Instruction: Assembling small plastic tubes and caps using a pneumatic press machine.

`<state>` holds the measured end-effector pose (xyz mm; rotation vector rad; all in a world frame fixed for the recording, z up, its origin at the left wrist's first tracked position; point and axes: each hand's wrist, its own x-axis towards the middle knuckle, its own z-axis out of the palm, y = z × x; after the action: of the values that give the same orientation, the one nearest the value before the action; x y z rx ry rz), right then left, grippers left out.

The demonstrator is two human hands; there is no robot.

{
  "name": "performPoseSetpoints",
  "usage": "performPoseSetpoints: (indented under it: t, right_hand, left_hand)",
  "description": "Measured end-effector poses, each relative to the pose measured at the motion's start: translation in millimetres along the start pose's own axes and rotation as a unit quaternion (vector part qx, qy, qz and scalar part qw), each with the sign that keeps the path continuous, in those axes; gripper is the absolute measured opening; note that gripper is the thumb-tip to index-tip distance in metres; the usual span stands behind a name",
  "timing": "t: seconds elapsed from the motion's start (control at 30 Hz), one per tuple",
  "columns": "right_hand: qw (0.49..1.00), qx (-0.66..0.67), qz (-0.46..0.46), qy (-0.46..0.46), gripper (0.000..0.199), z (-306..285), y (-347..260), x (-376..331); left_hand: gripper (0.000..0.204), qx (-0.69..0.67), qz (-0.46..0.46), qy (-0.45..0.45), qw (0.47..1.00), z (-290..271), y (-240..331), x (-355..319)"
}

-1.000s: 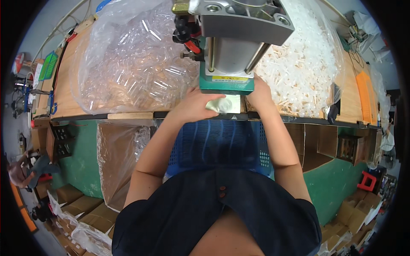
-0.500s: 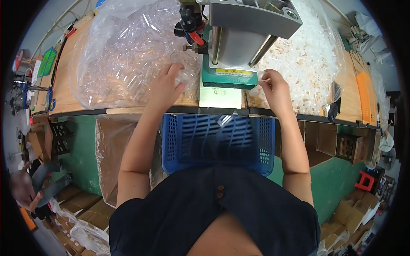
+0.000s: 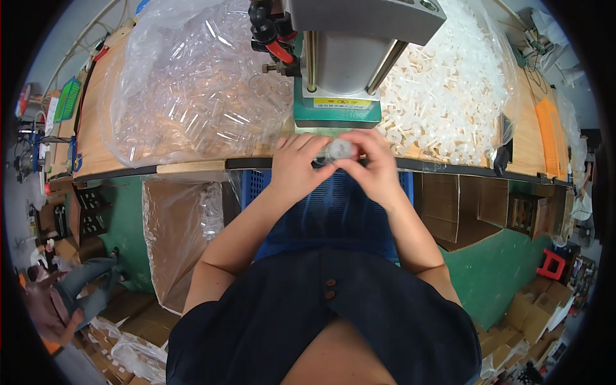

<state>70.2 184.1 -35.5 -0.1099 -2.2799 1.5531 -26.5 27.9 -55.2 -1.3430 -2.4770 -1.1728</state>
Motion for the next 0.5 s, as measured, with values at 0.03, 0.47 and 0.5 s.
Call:
performPoseSetpoints:
  t: [0.03,0.47,0.5]
  right_hand:
    - [1.000,-0.025,0.001,-0.006,0.045,5,3,4]
    - [0.896,-0.444,0.002,-0.002,0.015,-38,58,11]
    - [0.876,-0.477,0.053,-0.047,0.013,-38,58,13]
  left_hand:
    - [0.044,0.006,-0.006,0.008,1.000,5,0,1]
    - [0.039,-0.138,-0.162,-0.005,0.977,36,-36,16]
    - [0.039,-0.156,-0.170,-0.010,0.973,36,-38,16]
